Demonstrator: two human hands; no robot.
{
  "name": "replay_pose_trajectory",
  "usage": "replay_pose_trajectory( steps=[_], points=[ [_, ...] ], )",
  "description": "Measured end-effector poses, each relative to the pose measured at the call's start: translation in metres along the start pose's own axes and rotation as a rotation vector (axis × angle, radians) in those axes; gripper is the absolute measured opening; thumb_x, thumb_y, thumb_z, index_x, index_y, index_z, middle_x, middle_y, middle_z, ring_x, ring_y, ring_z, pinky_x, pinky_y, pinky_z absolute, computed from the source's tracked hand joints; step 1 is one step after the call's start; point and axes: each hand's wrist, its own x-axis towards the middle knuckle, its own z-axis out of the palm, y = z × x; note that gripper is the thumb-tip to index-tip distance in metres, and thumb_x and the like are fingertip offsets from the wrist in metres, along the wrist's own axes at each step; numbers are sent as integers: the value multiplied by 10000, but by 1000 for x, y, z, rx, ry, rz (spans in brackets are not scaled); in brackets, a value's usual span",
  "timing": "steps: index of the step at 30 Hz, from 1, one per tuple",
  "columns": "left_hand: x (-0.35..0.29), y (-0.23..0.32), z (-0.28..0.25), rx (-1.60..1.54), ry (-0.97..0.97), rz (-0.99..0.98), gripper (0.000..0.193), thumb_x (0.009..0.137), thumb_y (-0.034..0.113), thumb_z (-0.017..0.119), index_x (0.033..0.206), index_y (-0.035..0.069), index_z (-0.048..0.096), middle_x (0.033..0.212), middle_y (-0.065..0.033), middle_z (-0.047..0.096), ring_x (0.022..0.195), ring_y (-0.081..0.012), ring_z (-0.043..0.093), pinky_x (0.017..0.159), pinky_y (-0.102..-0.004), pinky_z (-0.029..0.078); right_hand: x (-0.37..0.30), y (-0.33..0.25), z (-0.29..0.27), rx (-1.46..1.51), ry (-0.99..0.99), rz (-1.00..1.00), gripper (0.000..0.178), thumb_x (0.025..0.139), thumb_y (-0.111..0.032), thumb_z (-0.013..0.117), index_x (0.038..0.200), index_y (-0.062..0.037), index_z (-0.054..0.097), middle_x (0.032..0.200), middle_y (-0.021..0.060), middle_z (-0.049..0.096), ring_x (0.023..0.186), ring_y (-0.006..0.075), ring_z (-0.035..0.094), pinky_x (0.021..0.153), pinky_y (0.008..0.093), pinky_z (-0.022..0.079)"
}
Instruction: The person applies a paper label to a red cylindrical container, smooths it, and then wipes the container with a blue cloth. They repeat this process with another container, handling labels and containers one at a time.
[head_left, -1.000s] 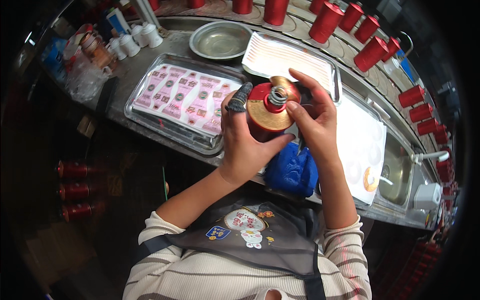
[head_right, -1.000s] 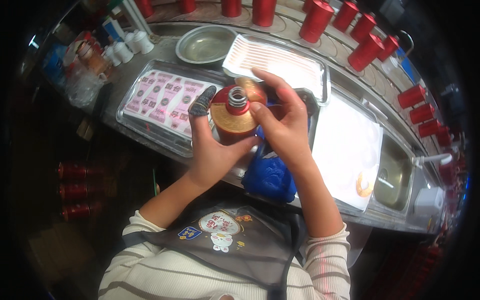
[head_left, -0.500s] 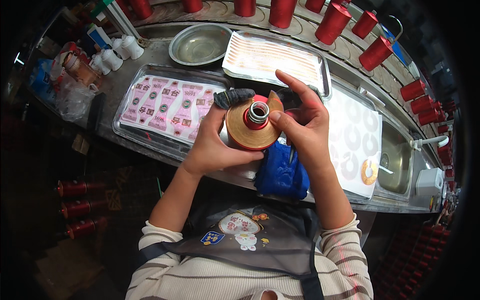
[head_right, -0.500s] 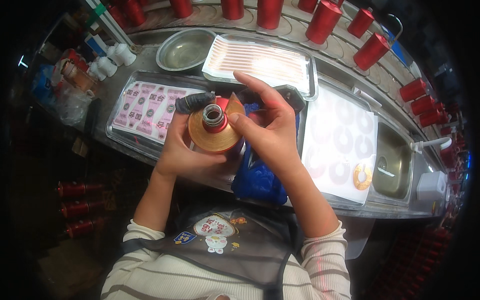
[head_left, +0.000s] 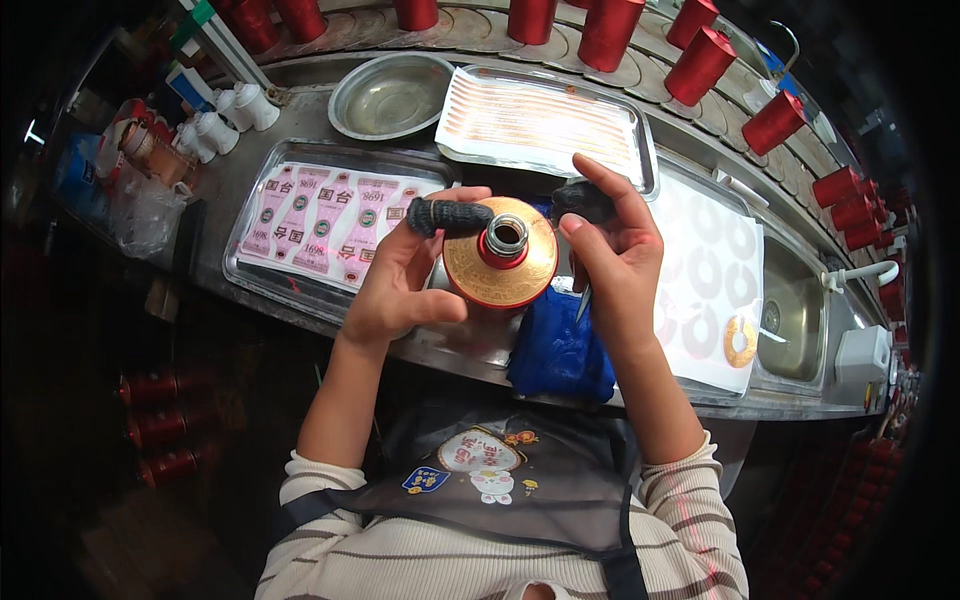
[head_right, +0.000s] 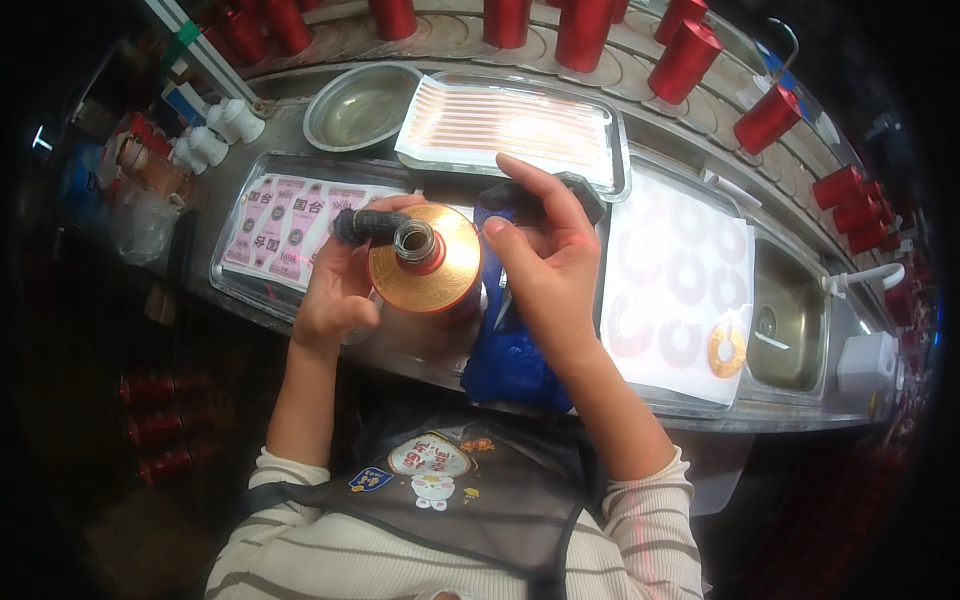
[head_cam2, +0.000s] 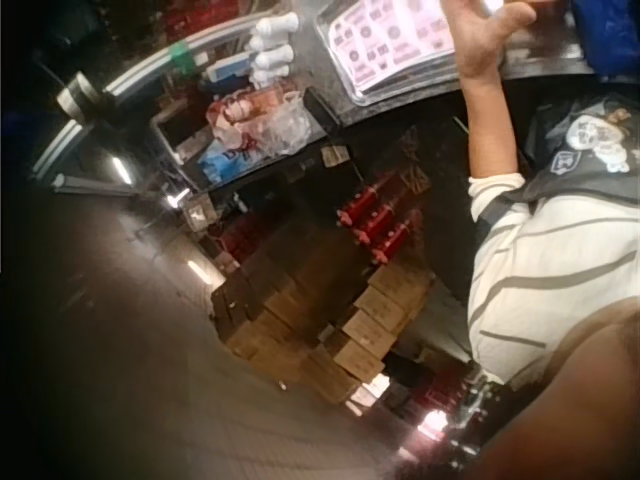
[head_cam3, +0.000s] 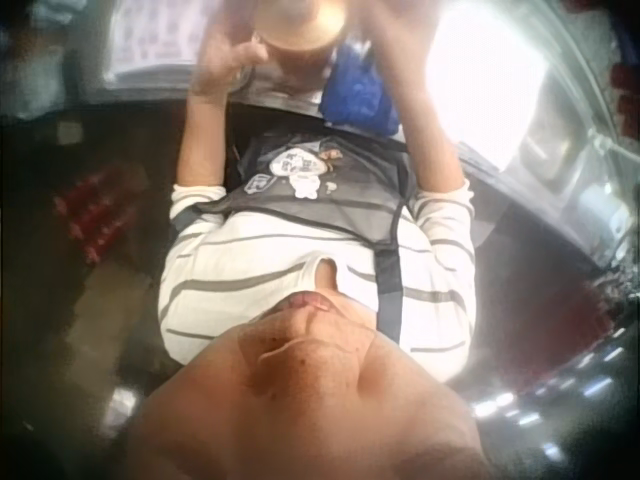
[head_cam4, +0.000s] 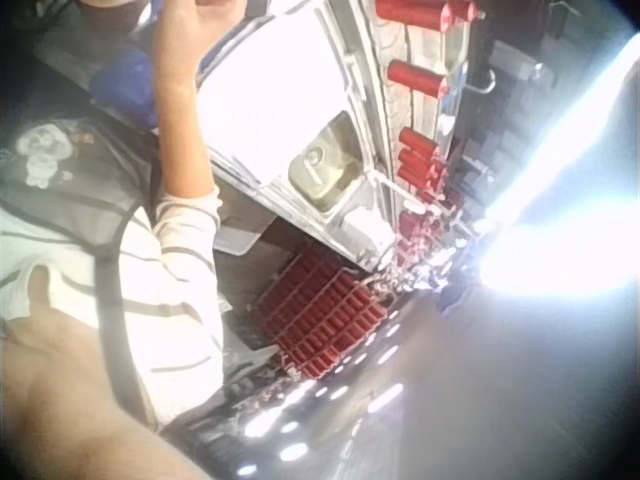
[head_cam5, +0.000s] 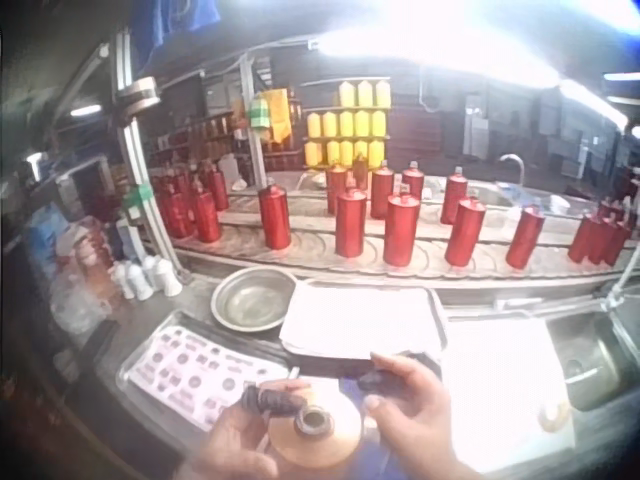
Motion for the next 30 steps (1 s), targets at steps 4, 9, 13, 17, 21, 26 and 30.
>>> replay_pose_trajectory(
  steps=[4,9,13,17,21,26,30],
  points=[
    [-11,2,21,-70,215,-127,527,886,129,706,1366,35,508,1375,-134,537,1277,-208,519,1090,-369,395,-11,0,1,-69,-39,72,513,843,-56,699,1333,-18,550,1091,26,592,693,-6,534,635,145,425],
    [-9,3,29,113,204,-80,603,868,134,714,1395,19,445,1339,-119,538,1262,-223,519,1092,-375,388,-17,15,6,-6,-112,48,492,845,-149,754,1293,-44,581,1118,46,515,760,25,564,681,173,481],
    [-21,-1,37,437,206,28,899,704,207,887,1434,26,394,1400,-137,460,1296,-254,486,1098,-387,388,-14,13,3,35,-143,78,472,849,-139,746,1284,-45,588,1102,50,509,739,18,564,660,166,478],
    [-17,-11,32,713,244,18,963,565,114,942,1398,70,460,1393,-112,493,1296,-266,495,1097,-396,400,-15,6,2,-60,-192,102,482,878,-58,671,1325,9,505,1188,81,600,922,90,657,802,222,539],
    [-1,6,12,233,75,-131,990,538,94,949,1405,67,471,1449,-121,471,1316,-260,489,1111,-395,390,-23,-2,2,-106,-134,161,449,865,-76,681,1271,-6,502,1091,53,624,764,35,628,695,183,509],
    [-2,15,26,91,209,-145,579,862,146,719,1379,0,505,1413,-141,518,1296,-242,508,1109,-390,383,-20,-2,5,-108,-119,189,407,868,-81,681,1224,-14,493,1023,44,630,710,21,611,645,165,489],
    [0,13,30,129,213,-110,561,850,106,713,1364,-9,520,1379,-139,544,1261,-231,533,1093,-381,399,-18,-3,8,-95,-122,158,371,883,-68,661,1204,-21,482,1005,38,628,708,15,608,646,161,489]
  ],
)
